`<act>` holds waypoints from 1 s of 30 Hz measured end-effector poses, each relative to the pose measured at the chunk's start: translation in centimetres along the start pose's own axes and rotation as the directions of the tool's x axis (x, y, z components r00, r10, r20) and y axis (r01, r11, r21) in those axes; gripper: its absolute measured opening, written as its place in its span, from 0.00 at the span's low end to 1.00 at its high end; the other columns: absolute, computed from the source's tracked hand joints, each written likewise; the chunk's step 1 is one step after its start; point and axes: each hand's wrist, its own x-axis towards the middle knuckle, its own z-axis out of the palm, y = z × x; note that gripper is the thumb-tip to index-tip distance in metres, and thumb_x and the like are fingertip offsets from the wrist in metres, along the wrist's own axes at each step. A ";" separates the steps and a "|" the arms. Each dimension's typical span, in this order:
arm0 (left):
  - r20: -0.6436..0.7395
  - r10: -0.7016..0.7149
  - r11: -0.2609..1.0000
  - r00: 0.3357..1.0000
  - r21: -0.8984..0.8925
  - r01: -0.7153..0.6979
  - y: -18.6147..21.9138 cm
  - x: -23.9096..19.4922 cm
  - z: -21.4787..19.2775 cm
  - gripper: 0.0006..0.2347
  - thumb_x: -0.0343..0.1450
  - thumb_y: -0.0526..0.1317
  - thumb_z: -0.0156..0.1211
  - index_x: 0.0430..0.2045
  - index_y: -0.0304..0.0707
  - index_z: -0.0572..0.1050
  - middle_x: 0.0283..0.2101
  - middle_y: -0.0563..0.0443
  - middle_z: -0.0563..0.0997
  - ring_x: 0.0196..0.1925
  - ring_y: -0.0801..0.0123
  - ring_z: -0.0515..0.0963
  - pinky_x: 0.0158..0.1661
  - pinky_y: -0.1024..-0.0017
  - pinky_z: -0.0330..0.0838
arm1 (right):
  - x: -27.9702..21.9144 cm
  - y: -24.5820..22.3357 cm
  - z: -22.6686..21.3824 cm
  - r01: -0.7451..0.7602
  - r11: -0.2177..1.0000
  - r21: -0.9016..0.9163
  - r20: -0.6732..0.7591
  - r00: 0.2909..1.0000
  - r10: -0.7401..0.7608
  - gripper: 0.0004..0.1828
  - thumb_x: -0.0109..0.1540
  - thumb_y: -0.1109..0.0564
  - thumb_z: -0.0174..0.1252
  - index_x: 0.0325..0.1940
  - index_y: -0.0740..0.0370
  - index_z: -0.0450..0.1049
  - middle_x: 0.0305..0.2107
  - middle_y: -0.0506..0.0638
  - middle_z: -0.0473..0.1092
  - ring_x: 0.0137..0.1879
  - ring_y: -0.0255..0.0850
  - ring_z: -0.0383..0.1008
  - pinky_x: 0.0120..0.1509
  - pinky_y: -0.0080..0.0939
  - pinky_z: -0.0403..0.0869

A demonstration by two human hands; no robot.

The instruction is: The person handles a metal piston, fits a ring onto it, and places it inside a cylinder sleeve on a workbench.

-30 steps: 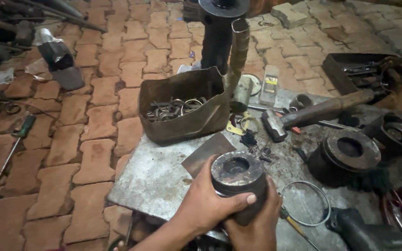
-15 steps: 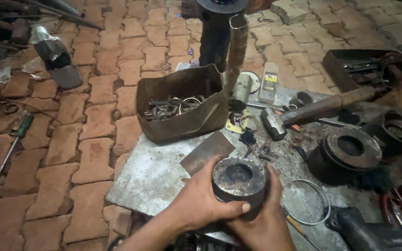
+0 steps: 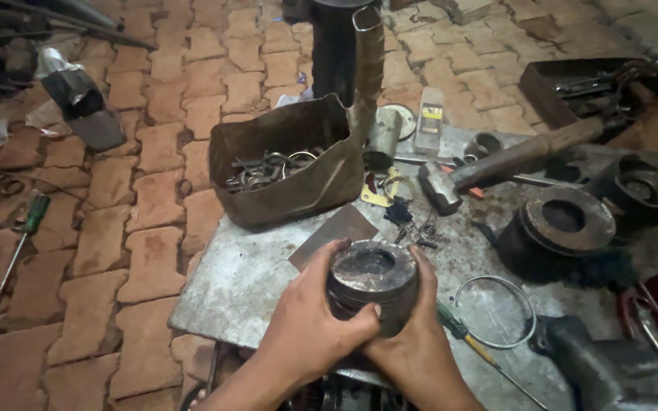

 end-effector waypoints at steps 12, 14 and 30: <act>-0.060 0.026 0.998 0.998 0.054 -0.022 -0.4 -0.4 -0.4 0.26 0.60 0.43 0.59 0.54 0.33 0.76 0.70 0.39 0.72 0.51 0.52 0.86 0.51 0.66 0.78 | -0.1 -1.4 1.9 -0.105 0.983 -0.149 -0.103 0.991 0.090 0.68 0.44 0.54 0.74 0.79 0.55 0.39 0.54 0.56 0.72 0.58 0.43 0.78 0.61 0.41 0.74; -0.140 0.246 0.963 0.959 0.151 -0.225 -0.4 -0.5 -0.4 0.24 0.59 0.40 0.62 0.50 0.30 0.76 0.63 0.33 0.76 0.54 0.47 0.83 0.54 0.62 0.76 | 0.0 -1.4 2.1 -0.068 0.991 -0.118 -0.102 0.993 0.056 0.68 0.44 0.53 0.74 0.79 0.57 0.38 0.55 0.57 0.72 0.58 0.45 0.78 0.61 0.41 0.74; -0.144 0.138 0.986 0.980 0.113 -0.123 0.5 -0.2 -0.7 0.18 0.58 0.38 0.64 0.42 0.34 0.79 0.39 0.39 0.86 0.40 0.51 0.88 0.42 0.63 0.80 | -0.1 0.1 1.7 0.097 0.961 -0.258 -0.025 0.994 -0.107 0.66 0.49 0.50 0.71 0.77 0.66 0.32 0.57 0.65 0.69 0.62 0.55 0.75 0.66 0.49 0.69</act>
